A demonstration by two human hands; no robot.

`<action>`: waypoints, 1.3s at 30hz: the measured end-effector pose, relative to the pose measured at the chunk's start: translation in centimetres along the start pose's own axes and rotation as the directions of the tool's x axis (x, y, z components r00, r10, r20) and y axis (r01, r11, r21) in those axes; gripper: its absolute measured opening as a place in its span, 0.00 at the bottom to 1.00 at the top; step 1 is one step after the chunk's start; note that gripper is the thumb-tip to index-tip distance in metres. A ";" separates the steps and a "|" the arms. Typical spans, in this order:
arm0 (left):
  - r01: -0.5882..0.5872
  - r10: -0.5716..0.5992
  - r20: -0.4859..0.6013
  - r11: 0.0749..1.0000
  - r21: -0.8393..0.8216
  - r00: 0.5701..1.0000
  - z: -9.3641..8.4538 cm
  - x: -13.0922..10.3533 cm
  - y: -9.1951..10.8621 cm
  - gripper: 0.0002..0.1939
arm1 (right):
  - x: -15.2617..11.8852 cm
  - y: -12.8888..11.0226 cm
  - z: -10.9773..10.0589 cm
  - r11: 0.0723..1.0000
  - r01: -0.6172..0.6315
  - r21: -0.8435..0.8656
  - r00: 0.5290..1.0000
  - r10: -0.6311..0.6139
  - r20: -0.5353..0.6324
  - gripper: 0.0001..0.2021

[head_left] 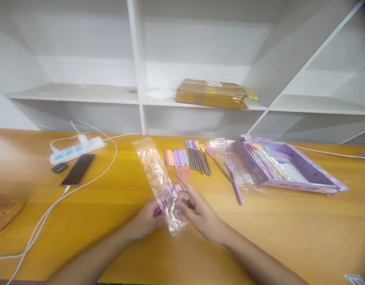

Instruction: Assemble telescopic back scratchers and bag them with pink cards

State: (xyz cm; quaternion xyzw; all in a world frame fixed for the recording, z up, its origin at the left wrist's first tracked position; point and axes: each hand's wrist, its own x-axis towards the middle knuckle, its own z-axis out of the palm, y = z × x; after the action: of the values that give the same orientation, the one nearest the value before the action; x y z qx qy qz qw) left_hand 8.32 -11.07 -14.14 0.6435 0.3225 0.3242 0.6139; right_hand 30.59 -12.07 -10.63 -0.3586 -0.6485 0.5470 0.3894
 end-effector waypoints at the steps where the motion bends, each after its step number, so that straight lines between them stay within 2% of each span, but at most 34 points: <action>1: 0.028 -0.028 -0.029 0.999 -0.022 0.999 0.2 0.0 -0.1 0.41 | 0.1 0.7 0.6 1.000 -0.022 -0.005 1.000 0.022 0.021 0.39; 4: 0.126 -0.127 -0.172 0.992 -0.011 0.977 0.8 0.2 -0.4 0.26 | 0.1 2.7 1.0 0.998 -0.058 0.011 0.996 0.059 -0.072 0.41; 6: 0.143 -0.138 -0.240 0.990 0.005 0.961 0.8 0.2 -0.7 0.22 | 0.2 3.7 0.6 0.993 -0.094 0.075 0.983 0.104 -0.152 0.39; 8: 0.134 -0.120 -0.254 0.990 0.038 0.960 0.8 0.2 -1.0 0.20 | 0.4 4.4 0.1 0.982 -0.137 0.130 0.977 0.156 -0.148 0.37; 11: 0.169 -0.155 -0.179 0.983 0.066 0.972 1.0 0.0 -1.0 0.22 | 0.8 4.7 -0.2 0.981 -0.156 0.116 0.983 0.165 -0.076 0.32; 15: 0.140 -0.136 -0.033 0.978 0.157 0.990 1.8 -0.4 -0.7 0.24 | 1.0 4.5 0.2 0.988 -0.117 0.101 0.986 0.128 -0.107 0.23; 18: 0.112 -0.115 0.006 0.975 0.192 0.993 2.5 -0.7 -0.3 0.23 | 0.8 4.2 0.4 0.970 -0.190 0.154 0.980 0.196 -0.027 0.23; 20: 0.107 -0.107 -0.009 0.977 0.185 0.994 2.6 -0.7 -0.1 0.23 | 0.6 4.0 0.1 0.961 -0.213 0.176 0.975 0.220 -0.021 0.23; 22: 0.077 -0.060 -0.095 0.978 0.194 0.994 2.2 -0.6 0.1 0.22 | 0.4 3.8 -0.6 0.960 -0.166 0.224 0.972 0.197 -0.126 0.21; 24: 0.063 -0.022 -0.203 0.979 0.194 0.979 1.4 -0.3 0.2 0.21 | 0.2 3.6 -1.5 0.959 -0.064 0.275 0.937 0.153 -0.313 0.18; 27: 0.087 -0.045 -0.297 0.987 0.132 0.954 -0.3 0.2 0.2 0.20 | 0.0 3.3 -2.5 0.981 0.101 0.164 0.799 0.018 -0.601 0.14; 28: 0.100 -0.066 -0.327 0.991 0.090 0.943 -0.8 0.4 0.1 0.21 | -0.2 3.2 -2.6 0.987 0.133 0.094 0.768 -0.042 -0.639 0.13; 29: 0.110 -0.089 -0.363 0.993 0.040 0.928 -1.1 0.4 0.1 0.22 | -0.3 3.1 -2.6 0.986 0.161 0.044 0.760 -0.095 -0.643 0.13; 31: 0.119 -0.136 -0.437 0.991 -0.066 0.889 -1.5 0.5 -0.2 0.22 | -0.8 2.9 -1.9 0.976 0.212 0.044 0.793 -0.145 -0.592 0.13; 33: 0.128 -0.175 -0.478 0.983 -0.129 0.861 -1.5 0.5 -0.4 0.22 | -1.3 2.9 -0.8 0.966 0.211 0.147 0.862 -0.113 -0.494 0.13; 36: 0.163 -0.210 -0.532 0.978 -0.134 0.821 -1.2 0.3 -0.6 0.25 | -2.1 2.8 0.7 0.960 0.035 0.277 0.960 0.044 -0.275 0.14; 39: 0.162 -0.208 -0.575 0.978 -0.132 0.791 -1.0 0.2 -0.7 0.25 | -2.5 2.5 1.1 0.958 -0.131 0.254 0.989 0.144 -0.033 0.17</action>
State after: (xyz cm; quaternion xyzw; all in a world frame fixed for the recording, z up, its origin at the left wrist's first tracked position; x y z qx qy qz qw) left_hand 7.57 -10.30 -14.79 0.4537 0.5446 0.4570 0.5373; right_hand 30.77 -14.38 -13.53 -0.3647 -0.5373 0.6411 0.4090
